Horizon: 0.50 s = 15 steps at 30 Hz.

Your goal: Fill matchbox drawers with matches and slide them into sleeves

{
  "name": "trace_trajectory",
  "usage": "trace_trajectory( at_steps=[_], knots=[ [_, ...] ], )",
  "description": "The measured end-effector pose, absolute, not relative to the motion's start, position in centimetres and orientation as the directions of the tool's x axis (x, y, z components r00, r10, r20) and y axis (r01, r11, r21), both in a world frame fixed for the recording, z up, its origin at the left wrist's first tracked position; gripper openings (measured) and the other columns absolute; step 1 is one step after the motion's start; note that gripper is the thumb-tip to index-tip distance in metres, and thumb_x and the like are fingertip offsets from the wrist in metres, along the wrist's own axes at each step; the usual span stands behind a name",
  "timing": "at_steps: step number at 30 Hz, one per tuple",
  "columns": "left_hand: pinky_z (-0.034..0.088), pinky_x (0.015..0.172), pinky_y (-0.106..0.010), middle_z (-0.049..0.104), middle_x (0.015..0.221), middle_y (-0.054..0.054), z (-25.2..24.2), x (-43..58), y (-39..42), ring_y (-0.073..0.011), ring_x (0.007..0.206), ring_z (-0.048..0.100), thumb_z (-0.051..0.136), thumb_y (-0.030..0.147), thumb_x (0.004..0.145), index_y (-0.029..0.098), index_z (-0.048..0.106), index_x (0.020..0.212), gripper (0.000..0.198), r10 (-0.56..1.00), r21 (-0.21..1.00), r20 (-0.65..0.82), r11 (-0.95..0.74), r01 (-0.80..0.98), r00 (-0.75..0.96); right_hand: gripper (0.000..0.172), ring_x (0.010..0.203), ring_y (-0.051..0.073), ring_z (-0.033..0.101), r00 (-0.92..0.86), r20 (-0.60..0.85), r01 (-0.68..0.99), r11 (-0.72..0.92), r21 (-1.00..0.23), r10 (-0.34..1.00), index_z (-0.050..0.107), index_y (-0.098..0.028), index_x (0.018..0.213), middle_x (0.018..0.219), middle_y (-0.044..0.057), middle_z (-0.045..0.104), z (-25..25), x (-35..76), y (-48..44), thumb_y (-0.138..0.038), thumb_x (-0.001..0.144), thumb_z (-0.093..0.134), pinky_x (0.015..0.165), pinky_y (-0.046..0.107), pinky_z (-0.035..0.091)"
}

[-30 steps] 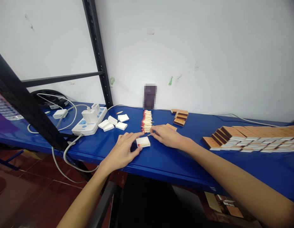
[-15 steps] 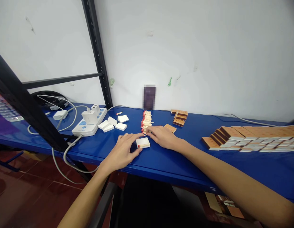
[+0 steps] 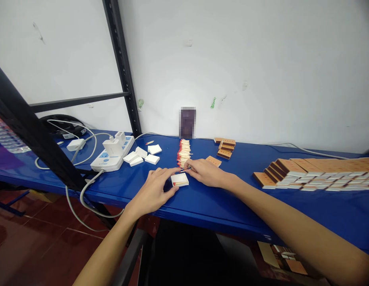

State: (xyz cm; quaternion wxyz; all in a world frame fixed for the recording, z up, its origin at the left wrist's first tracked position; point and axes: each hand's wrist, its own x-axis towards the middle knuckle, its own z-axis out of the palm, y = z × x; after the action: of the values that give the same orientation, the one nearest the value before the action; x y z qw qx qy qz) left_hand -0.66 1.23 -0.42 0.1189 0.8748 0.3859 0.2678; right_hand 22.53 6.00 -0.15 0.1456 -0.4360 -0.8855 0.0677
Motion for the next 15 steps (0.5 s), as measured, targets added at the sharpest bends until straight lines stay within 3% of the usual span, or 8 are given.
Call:
trace_trajectory(
  at_steps=[6, 15],
  knots=[
    [0.036, 0.099, -0.041, 0.061, 0.127, -0.003, -0.38, -0.71, 1.16, -0.0235, 0.112, 0.054, 0.056, 0.03, 0.092, 0.031, 0.046, 0.136, 0.045, 0.744, 0.418, 0.366, -0.668, 0.615, 0.559, 0.016, 0.076, 0.017, 0.058, -0.557, 0.157, 0.782, 0.578, -0.232, 0.816, 0.055, -0.021, 0.097, 0.086, 0.004, 0.065, 0.46, 23.33, 5.88, -0.032, 0.098, 0.043, 0.063, 0.025, 0.034],
    [0.037, 0.097, -0.04, 0.06, 0.128, -0.002, -0.35, -0.75, 1.15, -0.0234, 0.111, 0.053, 0.056, 0.029, 0.092, 0.031, 0.047, 0.136, 0.045, 0.74, 0.409, 0.359, -0.673, 0.617, 0.569, 0.015, 0.066, 0.014, 0.054, -0.562, 0.162, 0.751, 0.583, -0.31, 0.811, 0.06, -0.019, 0.096, 0.076, 0.001, 0.062, 0.54, 22.49, 5.34, -0.021, 0.094, 0.045, 0.061, 0.024, 0.033]
  ],
)
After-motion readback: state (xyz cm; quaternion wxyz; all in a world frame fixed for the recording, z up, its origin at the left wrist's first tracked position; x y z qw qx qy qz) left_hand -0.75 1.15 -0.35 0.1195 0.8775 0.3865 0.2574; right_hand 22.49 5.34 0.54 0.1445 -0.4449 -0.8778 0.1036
